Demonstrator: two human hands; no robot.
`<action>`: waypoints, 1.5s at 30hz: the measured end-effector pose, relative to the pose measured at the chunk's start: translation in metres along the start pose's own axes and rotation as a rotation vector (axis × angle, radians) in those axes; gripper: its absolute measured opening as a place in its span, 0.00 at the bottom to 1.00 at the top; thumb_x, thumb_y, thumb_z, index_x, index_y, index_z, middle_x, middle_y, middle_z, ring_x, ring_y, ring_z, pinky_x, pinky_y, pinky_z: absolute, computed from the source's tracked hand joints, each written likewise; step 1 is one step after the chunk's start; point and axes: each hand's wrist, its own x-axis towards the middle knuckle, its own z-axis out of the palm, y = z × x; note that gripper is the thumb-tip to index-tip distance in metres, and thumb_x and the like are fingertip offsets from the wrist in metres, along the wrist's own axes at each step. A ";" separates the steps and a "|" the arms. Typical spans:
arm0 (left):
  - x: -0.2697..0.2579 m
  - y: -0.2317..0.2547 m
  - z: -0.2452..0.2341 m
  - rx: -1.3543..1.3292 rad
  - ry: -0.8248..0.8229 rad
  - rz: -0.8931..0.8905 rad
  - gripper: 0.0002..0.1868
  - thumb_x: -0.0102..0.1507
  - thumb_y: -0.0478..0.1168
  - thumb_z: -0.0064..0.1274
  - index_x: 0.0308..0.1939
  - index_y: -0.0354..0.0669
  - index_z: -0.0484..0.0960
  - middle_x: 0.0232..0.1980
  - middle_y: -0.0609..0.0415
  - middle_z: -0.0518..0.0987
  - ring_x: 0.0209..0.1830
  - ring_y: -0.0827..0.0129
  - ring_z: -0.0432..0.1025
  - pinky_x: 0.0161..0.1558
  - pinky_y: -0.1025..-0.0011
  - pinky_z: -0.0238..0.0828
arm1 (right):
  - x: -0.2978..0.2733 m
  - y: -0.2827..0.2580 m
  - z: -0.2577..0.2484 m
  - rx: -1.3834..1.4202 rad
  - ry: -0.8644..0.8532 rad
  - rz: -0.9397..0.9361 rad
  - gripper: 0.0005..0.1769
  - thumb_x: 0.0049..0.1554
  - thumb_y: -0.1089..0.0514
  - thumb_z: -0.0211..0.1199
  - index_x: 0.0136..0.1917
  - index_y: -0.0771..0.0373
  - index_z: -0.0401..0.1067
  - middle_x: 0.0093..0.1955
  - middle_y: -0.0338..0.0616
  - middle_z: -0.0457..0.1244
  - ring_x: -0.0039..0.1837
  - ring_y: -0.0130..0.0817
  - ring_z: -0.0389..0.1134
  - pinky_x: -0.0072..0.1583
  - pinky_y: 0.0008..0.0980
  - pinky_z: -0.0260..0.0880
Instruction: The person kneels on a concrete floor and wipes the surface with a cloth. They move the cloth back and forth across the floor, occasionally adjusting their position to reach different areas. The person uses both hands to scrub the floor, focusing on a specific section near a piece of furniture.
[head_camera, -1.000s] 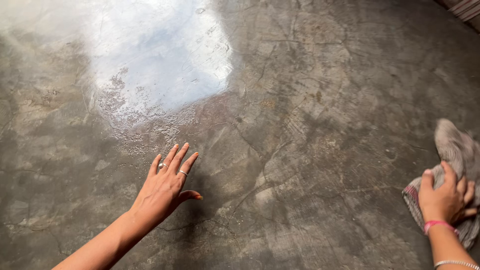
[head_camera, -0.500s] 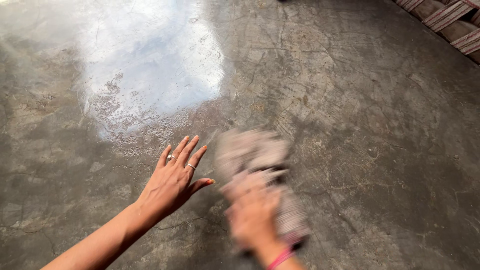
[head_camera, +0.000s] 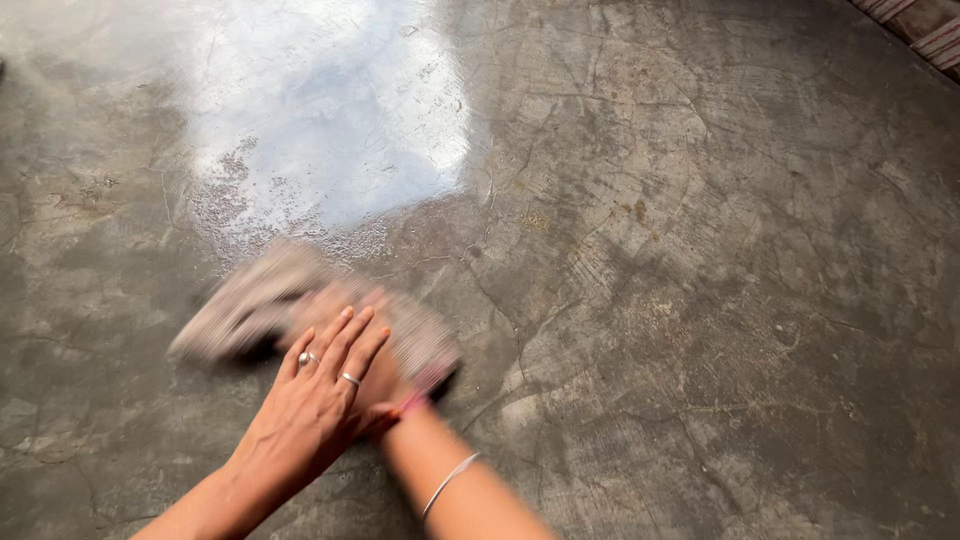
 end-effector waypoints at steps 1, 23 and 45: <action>0.000 0.000 0.001 -0.007 -0.040 -0.005 0.46 0.59 0.65 0.47 0.73 0.43 0.57 0.78 0.46 0.56 0.79 0.54 0.48 0.71 0.50 0.42 | -0.001 0.000 0.046 0.650 0.101 0.263 0.29 0.66 0.44 0.46 0.78 0.53 0.59 0.79 0.45 0.53 0.79 0.43 0.51 0.78 0.56 0.45; 0.030 -0.008 0.046 0.035 -0.200 0.139 0.45 0.60 0.69 0.43 0.70 0.41 0.65 0.75 0.42 0.61 0.78 0.50 0.51 0.72 0.46 0.45 | -0.412 0.176 0.184 1.062 -0.404 0.882 0.31 0.61 0.44 0.61 0.77 0.42 0.67 0.68 0.44 0.64 0.79 0.54 0.56 0.64 0.62 0.58; 0.143 0.075 0.004 0.071 -0.046 0.273 0.37 0.67 0.56 0.49 0.74 0.41 0.60 0.74 0.44 0.64 0.77 0.51 0.54 0.74 0.45 0.44 | -0.241 0.306 0.108 1.306 -0.381 -0.339 0.49 0.53 0.44 0.65 0.82 0.41 0.47 0.80 0.53 0.50 0.80 0.54 0.48 0.67 0.65 0.54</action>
